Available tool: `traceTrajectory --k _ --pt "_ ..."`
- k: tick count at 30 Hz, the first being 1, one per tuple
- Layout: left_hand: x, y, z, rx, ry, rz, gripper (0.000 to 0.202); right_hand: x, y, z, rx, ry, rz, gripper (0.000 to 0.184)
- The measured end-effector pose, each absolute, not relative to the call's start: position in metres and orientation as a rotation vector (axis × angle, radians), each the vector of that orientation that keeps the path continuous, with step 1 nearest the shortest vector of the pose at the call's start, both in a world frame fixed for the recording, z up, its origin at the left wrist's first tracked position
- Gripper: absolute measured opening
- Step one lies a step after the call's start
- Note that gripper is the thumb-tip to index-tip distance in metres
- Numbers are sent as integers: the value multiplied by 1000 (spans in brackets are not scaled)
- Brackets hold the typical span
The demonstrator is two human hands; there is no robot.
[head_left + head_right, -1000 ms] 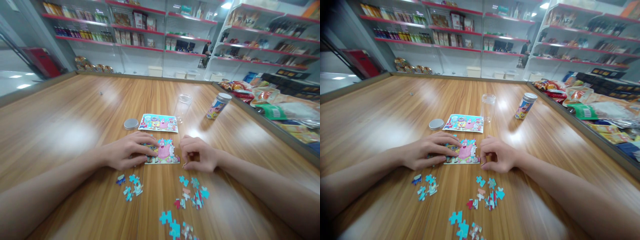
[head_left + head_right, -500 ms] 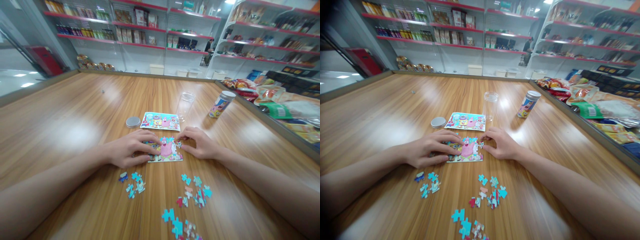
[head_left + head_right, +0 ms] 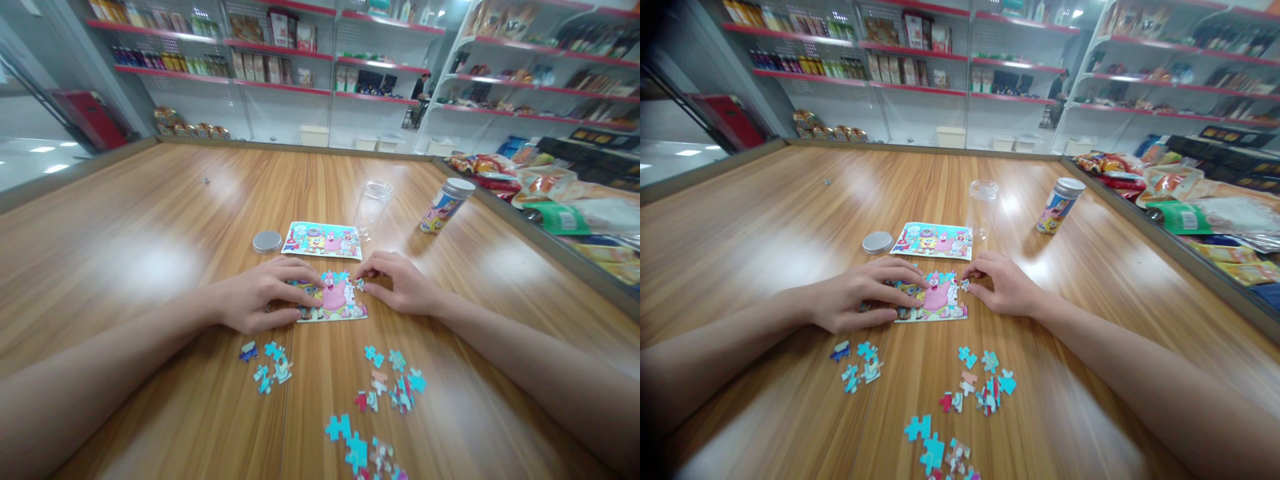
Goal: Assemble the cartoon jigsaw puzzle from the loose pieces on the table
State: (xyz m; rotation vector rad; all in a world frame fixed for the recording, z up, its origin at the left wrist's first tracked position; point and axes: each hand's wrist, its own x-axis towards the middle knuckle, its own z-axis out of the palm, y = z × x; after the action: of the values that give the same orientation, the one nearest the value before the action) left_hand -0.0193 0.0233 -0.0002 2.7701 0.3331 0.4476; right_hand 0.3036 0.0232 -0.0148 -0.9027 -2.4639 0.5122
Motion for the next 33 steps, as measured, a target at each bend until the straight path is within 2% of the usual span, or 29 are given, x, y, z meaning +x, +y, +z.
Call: traceTrajectory --k 33 --pt "-21 25 -1 2805 289 398 44 302 27 -21 -936 -2453 422 20"
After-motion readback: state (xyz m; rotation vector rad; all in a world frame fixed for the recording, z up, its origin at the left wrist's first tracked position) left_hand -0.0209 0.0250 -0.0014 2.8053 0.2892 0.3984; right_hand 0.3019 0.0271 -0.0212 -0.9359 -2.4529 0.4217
